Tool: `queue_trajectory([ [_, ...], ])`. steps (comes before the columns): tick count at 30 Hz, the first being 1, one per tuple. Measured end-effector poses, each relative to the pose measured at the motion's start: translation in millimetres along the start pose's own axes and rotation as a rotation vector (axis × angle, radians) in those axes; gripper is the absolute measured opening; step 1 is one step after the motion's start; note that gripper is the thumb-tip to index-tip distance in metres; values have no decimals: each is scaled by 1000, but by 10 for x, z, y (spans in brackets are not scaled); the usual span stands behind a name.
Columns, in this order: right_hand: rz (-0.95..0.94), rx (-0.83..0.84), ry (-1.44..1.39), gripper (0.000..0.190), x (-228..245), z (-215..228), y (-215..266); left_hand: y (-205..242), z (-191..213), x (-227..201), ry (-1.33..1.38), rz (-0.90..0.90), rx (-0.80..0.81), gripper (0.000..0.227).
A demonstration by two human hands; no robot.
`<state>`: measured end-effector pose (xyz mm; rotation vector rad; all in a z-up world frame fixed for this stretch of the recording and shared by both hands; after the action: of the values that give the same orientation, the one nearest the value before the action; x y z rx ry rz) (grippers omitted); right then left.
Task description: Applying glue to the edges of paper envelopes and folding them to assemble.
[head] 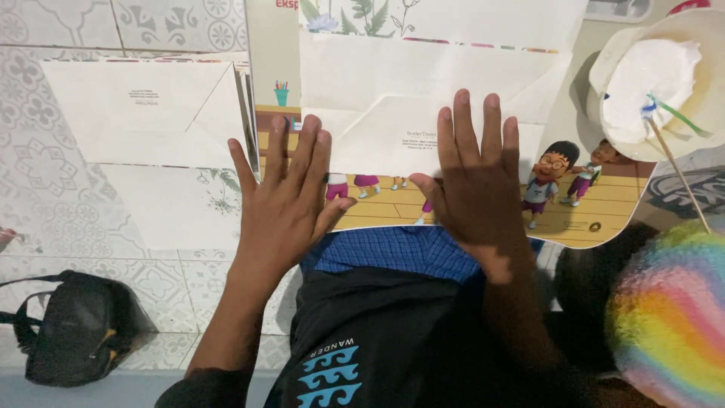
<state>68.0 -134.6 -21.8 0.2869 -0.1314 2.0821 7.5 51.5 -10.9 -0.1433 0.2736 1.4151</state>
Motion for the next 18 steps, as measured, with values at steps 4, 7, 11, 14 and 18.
queue_trajectory([
  [4, 97, -163, 137, 67, 97, 158, 141, -84, 17, -80, 27, 34, -90, 92],
  [7, 141, -132, 220, 75, 247, 290, 160, -193, 10, -79, -30, 71, -157, 96],
  [11, 201, -163, 127, 71, 348, 389, 165, -336, 112, 24, -20, 147, -197, 84],
  [14, 187, -238, 61, 51, 209, 440, 152, -376, 166, 125, 2, 174, -164, 75],
  [18, 106, -190, 154, 53, 54, 301, 152, -249, 179, 375, -36, 272, -201, 77],
])
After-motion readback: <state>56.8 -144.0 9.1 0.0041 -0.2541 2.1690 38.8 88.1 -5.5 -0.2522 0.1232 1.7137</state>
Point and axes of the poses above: each hand's wrist, its own y-axis away from the middle knuckle, its own z-axis out of the back of the hand, x = y × z, the point moved 9 cm from there along -y, towards the middle knuckle, and after that the axes turned 9 degrees about -x, right-handed, at the moved point
